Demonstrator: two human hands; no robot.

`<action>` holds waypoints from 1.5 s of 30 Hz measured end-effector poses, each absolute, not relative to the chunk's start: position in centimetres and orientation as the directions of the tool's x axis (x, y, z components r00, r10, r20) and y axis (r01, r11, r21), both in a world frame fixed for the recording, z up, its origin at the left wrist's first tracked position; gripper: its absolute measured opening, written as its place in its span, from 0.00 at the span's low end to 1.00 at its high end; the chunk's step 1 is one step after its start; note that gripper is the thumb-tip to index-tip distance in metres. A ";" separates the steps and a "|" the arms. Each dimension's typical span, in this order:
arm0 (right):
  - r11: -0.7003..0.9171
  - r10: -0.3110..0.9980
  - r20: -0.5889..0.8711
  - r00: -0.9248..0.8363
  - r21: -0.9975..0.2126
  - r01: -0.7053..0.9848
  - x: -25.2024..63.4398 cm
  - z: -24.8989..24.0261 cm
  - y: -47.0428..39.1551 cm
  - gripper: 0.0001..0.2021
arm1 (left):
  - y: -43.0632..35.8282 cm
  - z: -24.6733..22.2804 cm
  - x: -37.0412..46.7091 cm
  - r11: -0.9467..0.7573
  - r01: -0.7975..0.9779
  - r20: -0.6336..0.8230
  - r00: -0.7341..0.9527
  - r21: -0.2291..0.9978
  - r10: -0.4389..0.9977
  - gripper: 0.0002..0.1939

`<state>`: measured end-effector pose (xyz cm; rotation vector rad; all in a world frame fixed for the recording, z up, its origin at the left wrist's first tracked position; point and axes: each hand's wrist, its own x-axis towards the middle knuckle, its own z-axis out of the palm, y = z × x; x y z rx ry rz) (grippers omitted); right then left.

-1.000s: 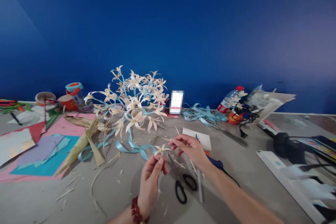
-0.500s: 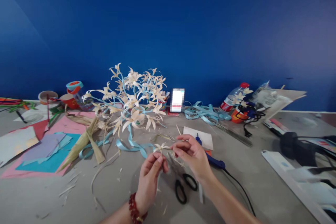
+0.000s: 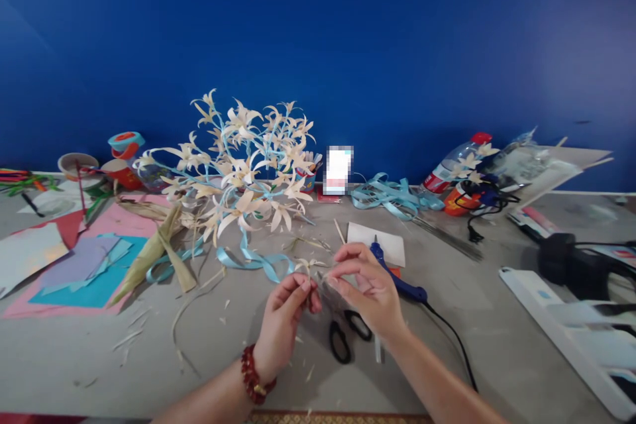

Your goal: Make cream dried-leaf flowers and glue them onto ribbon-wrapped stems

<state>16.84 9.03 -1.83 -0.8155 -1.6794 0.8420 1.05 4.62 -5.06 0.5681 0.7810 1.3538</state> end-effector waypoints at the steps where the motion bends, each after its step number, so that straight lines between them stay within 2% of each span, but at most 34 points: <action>1: 0.533 0.835 0.494 -0.240 -0.835 0.136 16.8 -1.8 8.9 0.05 | 4.6 -5.1 1.1 0.143 -0.624 -0.156 0.033 0.768 0.987 0.06; 11: 0.569 0.821 0.527 -0.219 -0.784 0.247 15.8 -2.1 8.7 0.05 | 4.3 -5.1 1.2 0.159 -0.568 -0.136 0.083 0.807 0.987 0.06; 20: 0.565 0.825 0.531 -0.195 -0.781 0.265 15.6 -2.3 8.7 0.04 | 4.3 -4.9 1.1 0.160 -0.550 -0.133 0.088 0.820 0.987 0.07; 36: 0.616 0.788 0.580 -0.207 -0.728 0.301 15.6 -2.5 8.8 0.05 | 4.3 -4.6 1.2 0.227 -0.588 -0.189 0.126 0.776 0.974 0.08; 42: 0.626 0.779 0.587 -0.219 -0.718 0.302 15.4 -2.6 8.6 0.11 | 4.3 -4.6 1.1 0.206 -0.602 -0.165 0.123 0.772 0.979 0.08; 45: 0.615 0.786 0.597 -0.162 -0.728 0.303 15.5 -2.7 8.4 0.14 | 4.3 -4.5 1.0 0.187 -0.606 -0.156 0.103 0.773 0.982 0.07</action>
